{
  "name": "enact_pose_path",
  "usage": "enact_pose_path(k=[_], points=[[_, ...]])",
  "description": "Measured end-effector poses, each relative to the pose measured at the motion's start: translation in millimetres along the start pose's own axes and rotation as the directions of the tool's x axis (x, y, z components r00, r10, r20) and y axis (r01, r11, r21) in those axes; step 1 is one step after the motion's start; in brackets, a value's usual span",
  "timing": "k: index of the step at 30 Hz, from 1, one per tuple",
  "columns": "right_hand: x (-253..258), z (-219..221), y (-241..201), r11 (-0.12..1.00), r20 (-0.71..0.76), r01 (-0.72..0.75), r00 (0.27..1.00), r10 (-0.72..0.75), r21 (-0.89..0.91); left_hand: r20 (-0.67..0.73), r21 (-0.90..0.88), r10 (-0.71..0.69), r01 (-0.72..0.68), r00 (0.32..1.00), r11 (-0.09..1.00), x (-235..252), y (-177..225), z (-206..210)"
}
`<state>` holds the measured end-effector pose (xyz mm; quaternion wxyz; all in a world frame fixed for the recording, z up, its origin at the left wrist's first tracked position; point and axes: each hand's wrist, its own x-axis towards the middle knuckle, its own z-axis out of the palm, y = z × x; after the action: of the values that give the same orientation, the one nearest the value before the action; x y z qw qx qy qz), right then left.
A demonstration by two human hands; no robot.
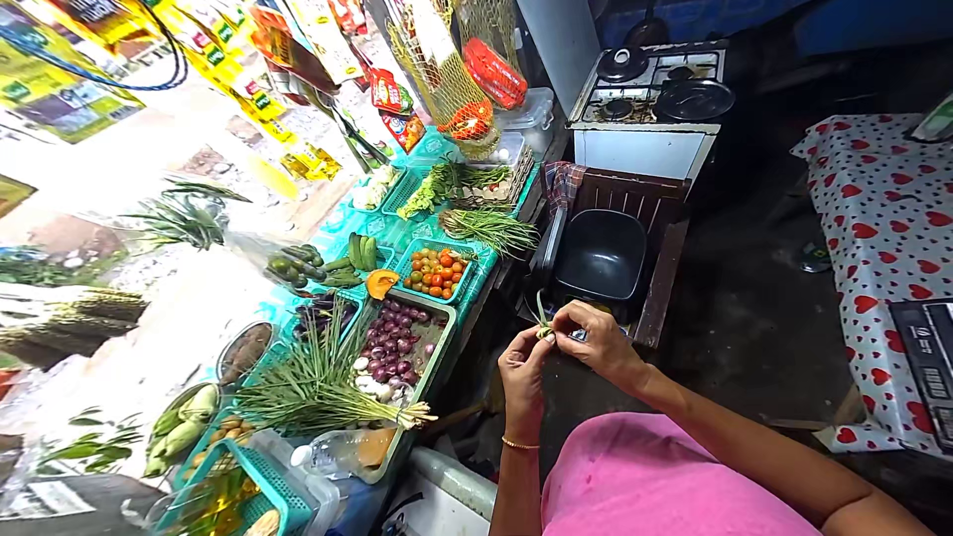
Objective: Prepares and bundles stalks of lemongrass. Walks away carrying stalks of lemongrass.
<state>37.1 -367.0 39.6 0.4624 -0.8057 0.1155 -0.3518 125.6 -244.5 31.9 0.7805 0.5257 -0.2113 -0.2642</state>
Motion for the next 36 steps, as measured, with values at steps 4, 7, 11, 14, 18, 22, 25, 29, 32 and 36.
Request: enact_pose_path(k=[4,7,11,14,18,22,25,29,32,36], points=[[-1,6,6,0.992,-0.047,0.101,0.993,-0.105,-0.076,-0.092,-0.043,-0.035,0.031,0.995,0.999,-1,-6,5],[-2,8,7,0.999,-0.010,0.041,0.999,-0.041,-0.011,-0.147,0.063,0.099,-0.090,0.984,0.994,-1,-15,6],[-4,13,7,0.993,-0.027,-0.114,0.993,0.114,0.009,-0.126,0.194,0.214,-0.188,0.969,0.963,-3,-19,3],[-3,22,3,0.975,-0.055,-0.221,0.974,0.220,-0.005,-0.140,0.262,0.265,-0.223,0.954,0.939,-4,-17,0],[-1,40,0,0.983,-0.095,-0.162,0.984,0.153,-0.091,-0.125,0.310,0.299,-0.249,0.946,0.918,0,-15,-11],[1,57,3,0.945,-0.036,0.214,0.973,-0.230,-0.249,-0.059,0.026,-0.045,0.047,0.997,0.999,1,-7,-22],[6,57,6,0.912,0.113,0.366,0.930,-0.350,-0.186,-0.029,-0.120,-0.323,0.318,0.946,0.941,-4,9,-32],[12,59,7,0.913,0.283,0.409,0.876,-0.391,-0.004,-0.035,-0.193,-0.472,0.457,0.881,0.868,-5,21,-45],[20,64,3,0.894,0.375,0.449,0.830,-0.413,-0.008,0.001,-0.200,-0.510,0.499,0.860,0.843,-1,25,-53],[27,76,0,0.867,0.407,0.496,0.803,-0.434,-0.054,-0.019,-0.254,-0.543,0.521,0.839,0.814,5,25,-66]])
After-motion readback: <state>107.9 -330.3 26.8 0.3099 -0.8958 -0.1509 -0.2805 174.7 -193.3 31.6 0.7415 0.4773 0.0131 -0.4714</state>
